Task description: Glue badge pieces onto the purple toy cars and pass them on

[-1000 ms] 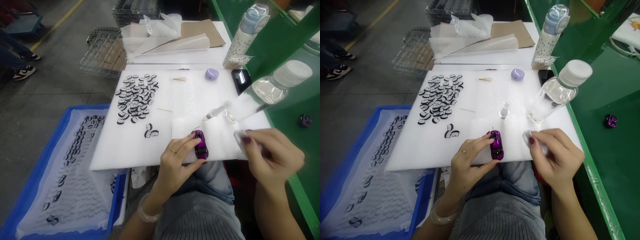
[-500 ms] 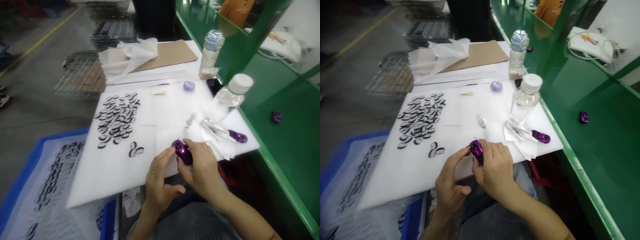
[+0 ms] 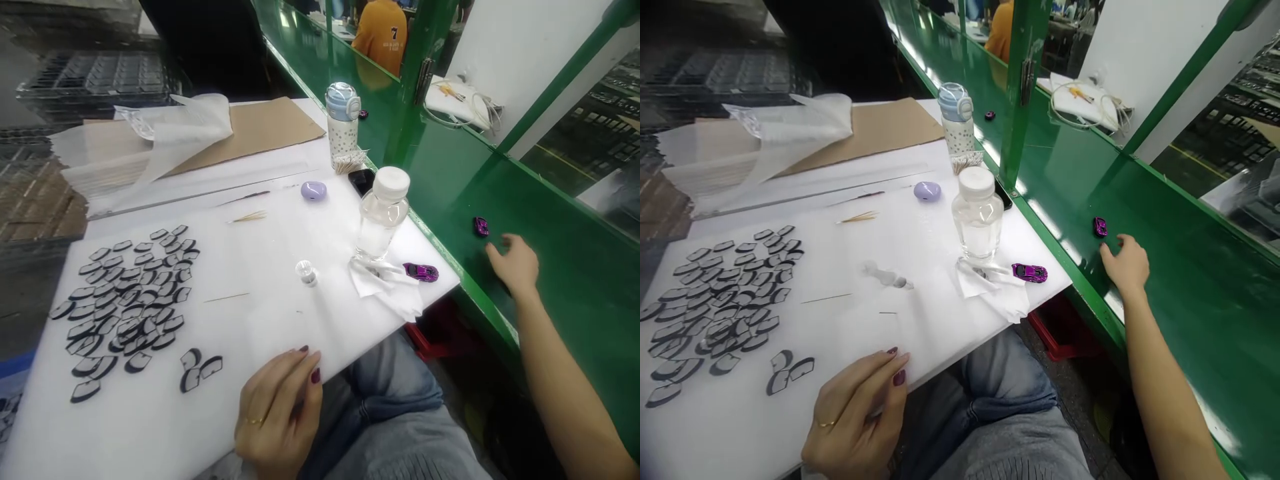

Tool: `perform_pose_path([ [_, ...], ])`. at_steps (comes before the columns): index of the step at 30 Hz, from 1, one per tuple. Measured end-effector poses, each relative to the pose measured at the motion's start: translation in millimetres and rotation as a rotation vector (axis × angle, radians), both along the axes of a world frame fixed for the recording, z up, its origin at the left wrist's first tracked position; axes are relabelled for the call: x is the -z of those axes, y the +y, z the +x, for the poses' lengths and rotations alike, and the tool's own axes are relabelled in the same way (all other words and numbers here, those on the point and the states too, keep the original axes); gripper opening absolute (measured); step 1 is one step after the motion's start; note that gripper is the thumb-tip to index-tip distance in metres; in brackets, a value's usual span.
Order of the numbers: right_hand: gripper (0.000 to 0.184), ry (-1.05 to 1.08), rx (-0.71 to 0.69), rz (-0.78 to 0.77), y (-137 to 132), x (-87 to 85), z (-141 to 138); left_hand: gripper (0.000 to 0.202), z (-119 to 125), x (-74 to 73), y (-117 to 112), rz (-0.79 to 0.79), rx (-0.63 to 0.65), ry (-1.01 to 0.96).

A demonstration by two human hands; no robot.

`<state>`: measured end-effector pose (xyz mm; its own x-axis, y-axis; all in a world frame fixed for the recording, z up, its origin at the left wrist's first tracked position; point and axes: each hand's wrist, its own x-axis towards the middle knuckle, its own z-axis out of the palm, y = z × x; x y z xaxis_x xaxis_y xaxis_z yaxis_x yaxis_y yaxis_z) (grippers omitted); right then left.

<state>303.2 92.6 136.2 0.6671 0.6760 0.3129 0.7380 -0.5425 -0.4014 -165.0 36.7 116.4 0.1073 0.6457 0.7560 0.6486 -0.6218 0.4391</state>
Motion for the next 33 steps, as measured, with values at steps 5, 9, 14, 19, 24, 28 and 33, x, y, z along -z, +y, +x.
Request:
perform_pose_path([
  [5, 0.028, 0.029, -0.016, 0.087, 63, -9.3, 11, 0.028, 2, -5.6, 0, 0.002, 0.001, 0.021],
  [9, 0.033, 0.033, -0.228, 0.162, 32, -35.8, -39, 0.025, 2, -12.4, -1, -0.024, 0.001, 0.049],
  [14, 0.032, 0.149, -1.114, 0.105, -29, -56.0, -177, 0.041, 3, -27.9, -5, -0.119, -0.011, 0.140],
  [19, 0.034, 0.286, -1.652, 0.089, -21, -49.6, -271, 0.039, 7, -39.7, -11, -0.163, -0.025, 0.134],
  [24, 0.009, 0.450, -1.119, 0.345, 6, -49.4, -290, 0.029, 13, -37.4, -22, -0.125, -0.273, 0.060],
  [28, 0.018, 0.527, -1.142, 0.146, 29, -53.8, -296, 0.041, 10, -46.5, -28, -0.300, -0.129, 0.092],
  [33, 0.024, 0.885, -1.242, -0.009, 32, -67.5, -282, 0.045, -13, -59.8, -13, -0.497, 0.114, 0.132],
])
